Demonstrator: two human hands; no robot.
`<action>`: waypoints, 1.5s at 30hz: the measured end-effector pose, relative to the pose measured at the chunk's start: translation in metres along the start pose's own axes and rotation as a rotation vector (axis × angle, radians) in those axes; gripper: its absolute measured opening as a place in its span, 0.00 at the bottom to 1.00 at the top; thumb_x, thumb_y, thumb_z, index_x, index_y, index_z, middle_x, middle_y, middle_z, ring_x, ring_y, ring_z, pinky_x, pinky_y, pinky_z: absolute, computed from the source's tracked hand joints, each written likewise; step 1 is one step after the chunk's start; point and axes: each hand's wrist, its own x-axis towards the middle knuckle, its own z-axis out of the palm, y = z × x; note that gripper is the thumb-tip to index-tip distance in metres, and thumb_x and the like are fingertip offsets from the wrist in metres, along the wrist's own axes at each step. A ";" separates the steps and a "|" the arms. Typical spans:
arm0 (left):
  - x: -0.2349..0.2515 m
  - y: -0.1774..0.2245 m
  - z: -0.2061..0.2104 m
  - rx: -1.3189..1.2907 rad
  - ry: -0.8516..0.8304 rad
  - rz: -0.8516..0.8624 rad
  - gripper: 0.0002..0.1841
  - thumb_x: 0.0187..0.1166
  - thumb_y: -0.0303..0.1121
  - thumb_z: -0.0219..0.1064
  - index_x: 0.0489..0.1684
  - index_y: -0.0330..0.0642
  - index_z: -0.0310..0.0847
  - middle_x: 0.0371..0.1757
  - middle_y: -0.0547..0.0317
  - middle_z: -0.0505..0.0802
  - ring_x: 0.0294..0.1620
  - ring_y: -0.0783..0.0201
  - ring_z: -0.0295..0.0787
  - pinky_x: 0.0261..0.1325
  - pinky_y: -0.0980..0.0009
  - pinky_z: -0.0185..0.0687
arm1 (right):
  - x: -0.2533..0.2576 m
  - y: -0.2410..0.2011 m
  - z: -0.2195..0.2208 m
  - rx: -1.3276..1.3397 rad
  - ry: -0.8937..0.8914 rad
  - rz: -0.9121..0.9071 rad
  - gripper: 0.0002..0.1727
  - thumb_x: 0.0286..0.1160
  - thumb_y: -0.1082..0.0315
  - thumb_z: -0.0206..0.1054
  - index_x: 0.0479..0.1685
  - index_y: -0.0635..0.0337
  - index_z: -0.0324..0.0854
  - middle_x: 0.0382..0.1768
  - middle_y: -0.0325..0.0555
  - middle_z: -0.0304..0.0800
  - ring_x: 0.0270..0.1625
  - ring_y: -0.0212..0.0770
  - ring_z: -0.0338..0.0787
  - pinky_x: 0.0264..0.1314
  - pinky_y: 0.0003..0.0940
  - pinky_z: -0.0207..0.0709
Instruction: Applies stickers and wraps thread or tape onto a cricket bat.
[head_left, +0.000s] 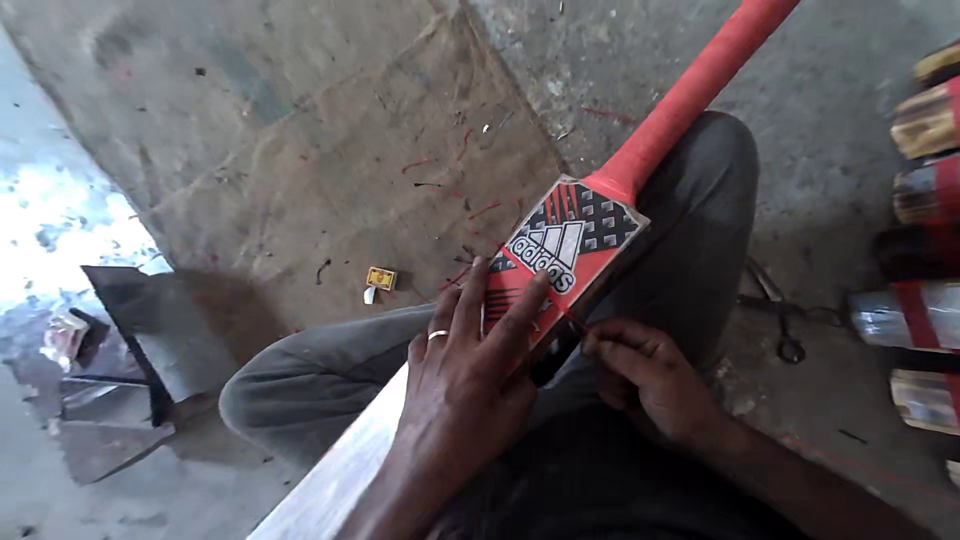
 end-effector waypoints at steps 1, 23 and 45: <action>-0.002 -0.001 -0.009 -0.130 -0.086 -0.011 0.48 0.63 0.50 0.75 0.88 0.95 0.53 0.96 0.70 0.54 0.88 0.52 0.64 0.61 0.35 0.80 | 0.000 -0.004 0.004 0.003 -0.027 -0.017 0.12 0.89 0.63 0.57 0.53 0.53 0.88 0.20 0.39 0.72 0.17 0.28 0.67 0.19 0.22 0.65; -0.024 0.015 0.060 0.619 0.411 -0.079 0.42 0.81 0.57 0.62 0.96 0.63 0.47 0.98 0.65 0.49 0.92 0.53 0.54 0.75 0.47 0.65 | 0.015 -0.031 0.040 -0.109 0.083 0.064 0.13 0.89 0.59 0.59 0.58 0.50 0.87 0.24 0.40 0.74 0.17 0.29 0.66 0.17 0.22 0.63; -0.015 0.012 0.003 0.266 0.194 0.073 0.34 0.77 0.53 0.68 0.87 0.85 0.63 0.91 0.60 0.65 0.84 0.46 0.69 0.64 0.43 0.80 | -0.005 0.007 0.001 0.199 -0.033 0.073 0.11 0.88 0.61 0.60 0.55 0.51 0.86 0.21 0.37 0.71 0.18 0.27 0.68 0.21 0.21 0.67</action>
